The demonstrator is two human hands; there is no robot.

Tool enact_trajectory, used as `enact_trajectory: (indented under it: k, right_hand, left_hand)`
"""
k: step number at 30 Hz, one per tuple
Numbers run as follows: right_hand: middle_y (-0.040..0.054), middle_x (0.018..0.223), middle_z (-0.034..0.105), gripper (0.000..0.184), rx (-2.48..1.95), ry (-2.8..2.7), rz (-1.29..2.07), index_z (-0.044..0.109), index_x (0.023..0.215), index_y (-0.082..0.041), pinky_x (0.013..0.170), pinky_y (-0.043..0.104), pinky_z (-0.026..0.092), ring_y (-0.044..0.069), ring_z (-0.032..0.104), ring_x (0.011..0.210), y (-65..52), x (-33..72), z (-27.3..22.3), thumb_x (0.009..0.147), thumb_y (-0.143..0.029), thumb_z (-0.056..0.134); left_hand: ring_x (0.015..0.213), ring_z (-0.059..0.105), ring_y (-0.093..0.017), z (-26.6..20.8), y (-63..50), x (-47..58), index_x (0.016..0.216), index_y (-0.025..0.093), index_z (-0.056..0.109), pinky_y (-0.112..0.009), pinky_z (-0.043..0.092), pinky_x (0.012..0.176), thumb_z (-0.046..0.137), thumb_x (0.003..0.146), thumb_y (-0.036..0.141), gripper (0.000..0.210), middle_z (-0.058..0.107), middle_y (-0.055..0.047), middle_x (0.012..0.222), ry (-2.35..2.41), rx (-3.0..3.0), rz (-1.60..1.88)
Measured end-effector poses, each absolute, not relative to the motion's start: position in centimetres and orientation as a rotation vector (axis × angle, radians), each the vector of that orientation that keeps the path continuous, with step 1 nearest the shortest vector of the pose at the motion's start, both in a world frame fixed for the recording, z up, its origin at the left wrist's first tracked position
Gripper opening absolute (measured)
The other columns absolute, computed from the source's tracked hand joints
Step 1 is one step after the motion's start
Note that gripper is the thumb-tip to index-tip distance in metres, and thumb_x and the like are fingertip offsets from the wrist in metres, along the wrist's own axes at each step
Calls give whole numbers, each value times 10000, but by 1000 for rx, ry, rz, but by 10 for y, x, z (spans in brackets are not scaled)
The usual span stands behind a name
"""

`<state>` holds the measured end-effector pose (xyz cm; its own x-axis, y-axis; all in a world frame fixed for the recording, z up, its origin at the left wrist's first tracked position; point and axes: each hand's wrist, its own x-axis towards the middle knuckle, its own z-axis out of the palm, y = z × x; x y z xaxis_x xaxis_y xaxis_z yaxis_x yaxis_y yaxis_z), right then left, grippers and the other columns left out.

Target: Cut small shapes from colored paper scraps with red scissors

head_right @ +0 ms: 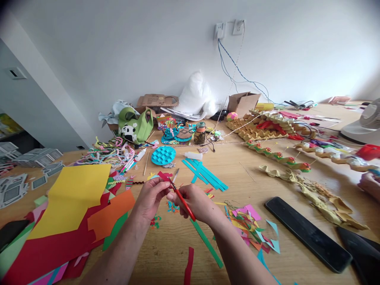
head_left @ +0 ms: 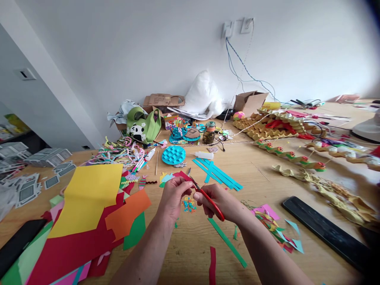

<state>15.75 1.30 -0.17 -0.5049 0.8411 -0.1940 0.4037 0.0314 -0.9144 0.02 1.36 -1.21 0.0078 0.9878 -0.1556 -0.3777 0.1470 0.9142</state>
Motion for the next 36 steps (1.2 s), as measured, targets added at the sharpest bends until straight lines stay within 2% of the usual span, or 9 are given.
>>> enact_trajectory:
  k: [9,36]
  right_hand:
    - [13,527,593,455,-1246,-1967,1438,536,681,-154,407,180,373,109,549,442,12,159,0,809,-591,557]
    - [1,515,579,430,-1256,-1969,1456,545,711,-150,381,164,362,100,541,429,13,159,-2,826,-564,553]
  left_hand:
    - [540,515,-93,-11,13,-3,591,138,655,-230,408,569,699,621,214,93,605,-6,577,1006,867,1249]
    - [535,513,-90,-6,13,-3,618,137,657,-225,398,564,703,580,208,93,621,-4,593,1012,818,1230]
